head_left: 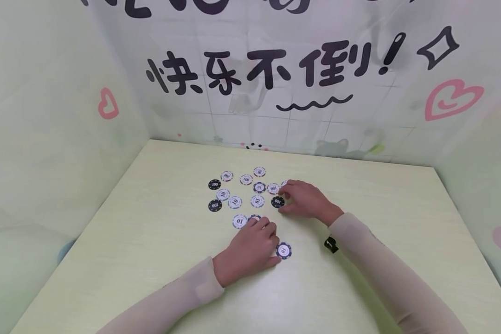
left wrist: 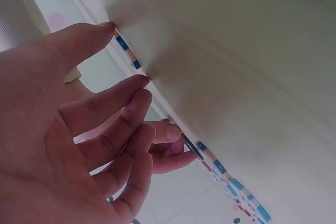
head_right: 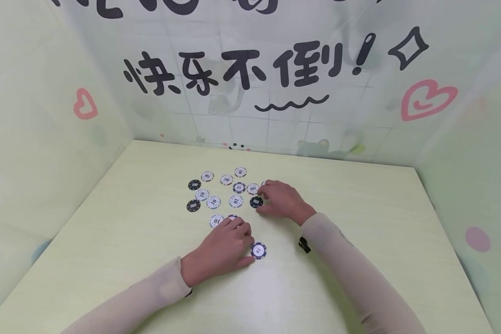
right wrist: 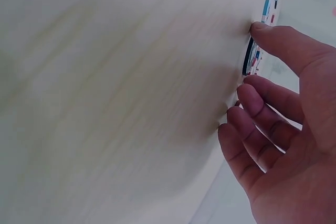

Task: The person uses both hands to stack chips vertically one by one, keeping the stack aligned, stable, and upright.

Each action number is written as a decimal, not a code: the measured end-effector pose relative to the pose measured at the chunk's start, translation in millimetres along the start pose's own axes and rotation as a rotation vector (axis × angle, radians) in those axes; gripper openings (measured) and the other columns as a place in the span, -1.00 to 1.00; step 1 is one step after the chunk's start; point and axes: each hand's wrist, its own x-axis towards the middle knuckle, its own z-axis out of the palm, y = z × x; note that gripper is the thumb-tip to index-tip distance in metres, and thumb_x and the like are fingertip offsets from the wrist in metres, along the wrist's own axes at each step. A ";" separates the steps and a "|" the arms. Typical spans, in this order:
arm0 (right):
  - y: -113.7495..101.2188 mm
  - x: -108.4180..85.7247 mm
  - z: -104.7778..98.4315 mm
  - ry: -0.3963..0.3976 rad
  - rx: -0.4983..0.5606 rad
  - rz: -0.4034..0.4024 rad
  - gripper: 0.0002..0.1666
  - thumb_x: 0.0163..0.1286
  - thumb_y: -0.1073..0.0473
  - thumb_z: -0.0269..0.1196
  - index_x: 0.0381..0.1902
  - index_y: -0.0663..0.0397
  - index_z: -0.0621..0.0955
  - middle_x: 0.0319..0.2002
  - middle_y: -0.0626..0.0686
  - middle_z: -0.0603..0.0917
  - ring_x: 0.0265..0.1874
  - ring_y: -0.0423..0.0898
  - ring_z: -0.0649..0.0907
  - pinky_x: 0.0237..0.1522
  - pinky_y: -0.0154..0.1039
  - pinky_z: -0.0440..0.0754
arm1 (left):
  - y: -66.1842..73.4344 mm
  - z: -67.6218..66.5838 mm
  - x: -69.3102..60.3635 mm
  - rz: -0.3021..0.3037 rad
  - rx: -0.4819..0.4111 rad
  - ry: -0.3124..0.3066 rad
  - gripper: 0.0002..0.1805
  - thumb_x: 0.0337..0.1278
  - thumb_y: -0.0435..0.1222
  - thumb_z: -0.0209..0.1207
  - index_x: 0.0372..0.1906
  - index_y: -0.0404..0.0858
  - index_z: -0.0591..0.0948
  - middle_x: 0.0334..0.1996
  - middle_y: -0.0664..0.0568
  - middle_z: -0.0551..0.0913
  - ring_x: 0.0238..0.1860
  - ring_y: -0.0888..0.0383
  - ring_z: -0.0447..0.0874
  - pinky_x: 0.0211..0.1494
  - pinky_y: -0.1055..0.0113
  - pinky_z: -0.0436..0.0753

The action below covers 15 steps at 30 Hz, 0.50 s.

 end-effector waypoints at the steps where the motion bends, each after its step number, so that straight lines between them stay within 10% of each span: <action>1: -0.1 0.0 -0.2 0.002 0.007 0.002 -0.41 0.39 -0.05 0.55 0.24 0.15 0.74 -0.13 -0.01 0.69 -0.14 -0.02 0.65 0.05 -0.02 0.66 | 0.1 -0.2 -0.5 -0.004 -0.005 -0.005 -0.55 0.36 0.22 0.38 -0.19 -0.08 0.88 -0.08 0.09 0.74 -0.01 0.06 0.59 0.06 0.20 0.56; 15: -0.7 1.0 -1.0 0.005 0.055 0.003 -0.44 0.35 0.00 0.58 0.22 0.15 0.77 -0.07 0.03 0.72 -0.09 0.00 0.70 0.11 -0.01 0.68 | 3.0 -5.0 -2.5 -0.020 -0.028 -0.077 -0.51 0.39 0.20 0.40 -0.11 -0.15 0.88 -0.13 0.03 0.76 -0.20 0.10 0.67 -0.08 0.29 0.70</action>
